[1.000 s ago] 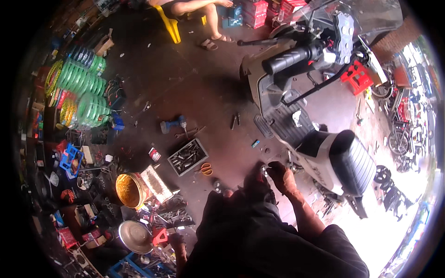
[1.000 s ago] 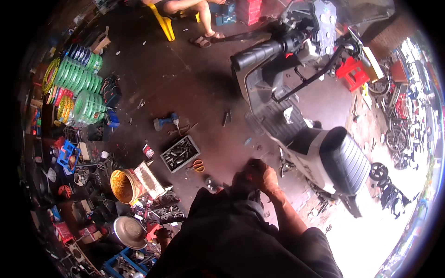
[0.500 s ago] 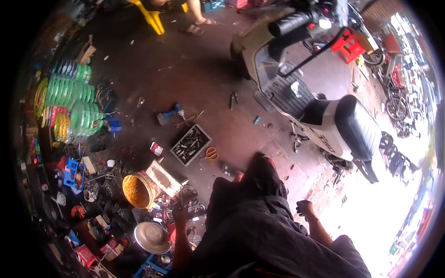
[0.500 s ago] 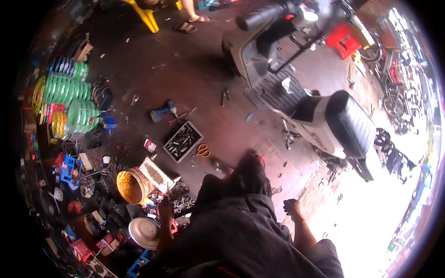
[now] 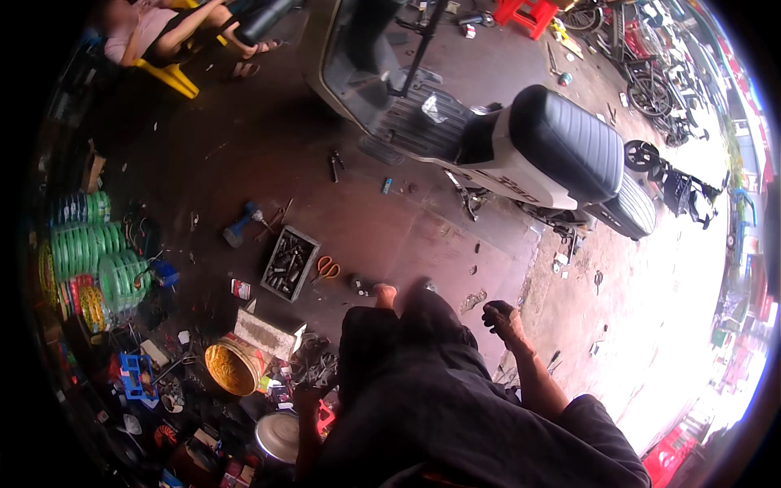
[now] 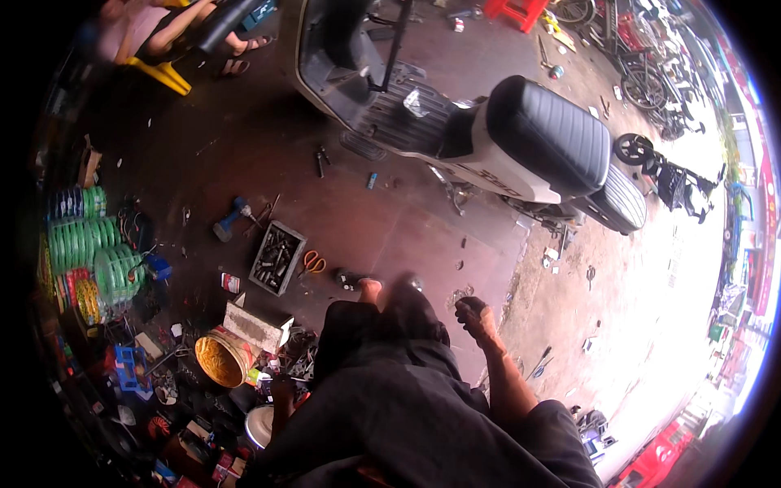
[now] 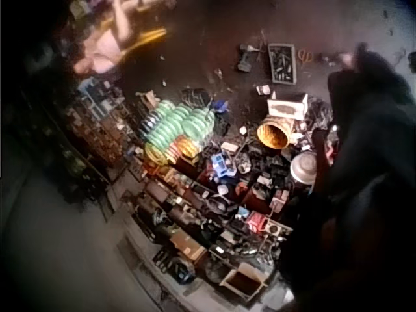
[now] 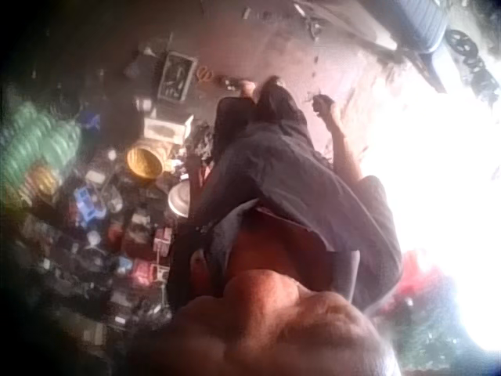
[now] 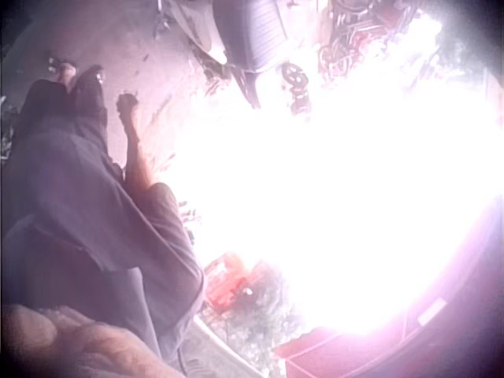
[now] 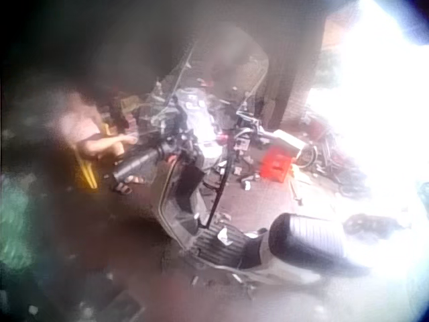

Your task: The person handles small parts on the floor, loosens screws on the front body panel of a scooter using a screwdriver, and maneuvers the scooter across the workshop.

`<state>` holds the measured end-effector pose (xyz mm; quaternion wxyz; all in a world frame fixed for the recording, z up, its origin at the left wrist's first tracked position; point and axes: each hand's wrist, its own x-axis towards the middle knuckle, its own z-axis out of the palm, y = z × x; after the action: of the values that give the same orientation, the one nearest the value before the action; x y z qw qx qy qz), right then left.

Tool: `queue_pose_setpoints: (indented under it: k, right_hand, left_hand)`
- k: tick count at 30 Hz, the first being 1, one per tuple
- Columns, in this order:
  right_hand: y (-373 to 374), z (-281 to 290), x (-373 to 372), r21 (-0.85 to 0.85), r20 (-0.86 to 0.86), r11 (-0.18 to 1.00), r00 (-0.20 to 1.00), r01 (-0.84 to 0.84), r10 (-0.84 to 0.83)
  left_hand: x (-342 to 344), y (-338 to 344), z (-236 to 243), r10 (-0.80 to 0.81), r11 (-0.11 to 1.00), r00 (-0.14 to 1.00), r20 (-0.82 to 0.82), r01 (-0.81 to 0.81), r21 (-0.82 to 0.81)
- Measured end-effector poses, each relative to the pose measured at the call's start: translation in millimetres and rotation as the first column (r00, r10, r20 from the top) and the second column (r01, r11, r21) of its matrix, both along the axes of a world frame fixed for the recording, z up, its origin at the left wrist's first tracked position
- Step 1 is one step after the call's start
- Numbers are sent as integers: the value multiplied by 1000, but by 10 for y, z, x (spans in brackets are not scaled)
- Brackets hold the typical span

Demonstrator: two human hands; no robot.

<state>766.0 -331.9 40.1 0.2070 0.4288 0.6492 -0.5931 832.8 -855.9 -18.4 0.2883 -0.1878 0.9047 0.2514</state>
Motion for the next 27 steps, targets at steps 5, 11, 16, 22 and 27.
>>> queue_pose_setpoints:
  k: [5, 11, 16, 22, 27]
  right_hand:
    - [303, -202, 812, -36, 171, 993, 980, 110, -103]
    - [514, -225, 1563, -42, 274, 941, 909, 337, -313]
    - [608, -288, 1749, -9, 309, 935, 891, 354, -334]
    - [674, -377, 1777, -114, 222, 936, 927, 334, -304]
    - [736, -460, 1748, -64, 201, 973, 958, 222, -205]
  left_hand:
    - [-19, -9, -284, -251, 965, 927, -280, 215, -152]
    - [-625, 864, 437, 220, 964, 966, -133, -194, 184]
    - [-407, 857, 216, 203, 965, 968, -144, -173, 198]
    - [418, 466, -78, 189, 982, 978, -83, -186, 37]
    - [801, 505, 169, 33, 999, 999, 16, -33, -22]
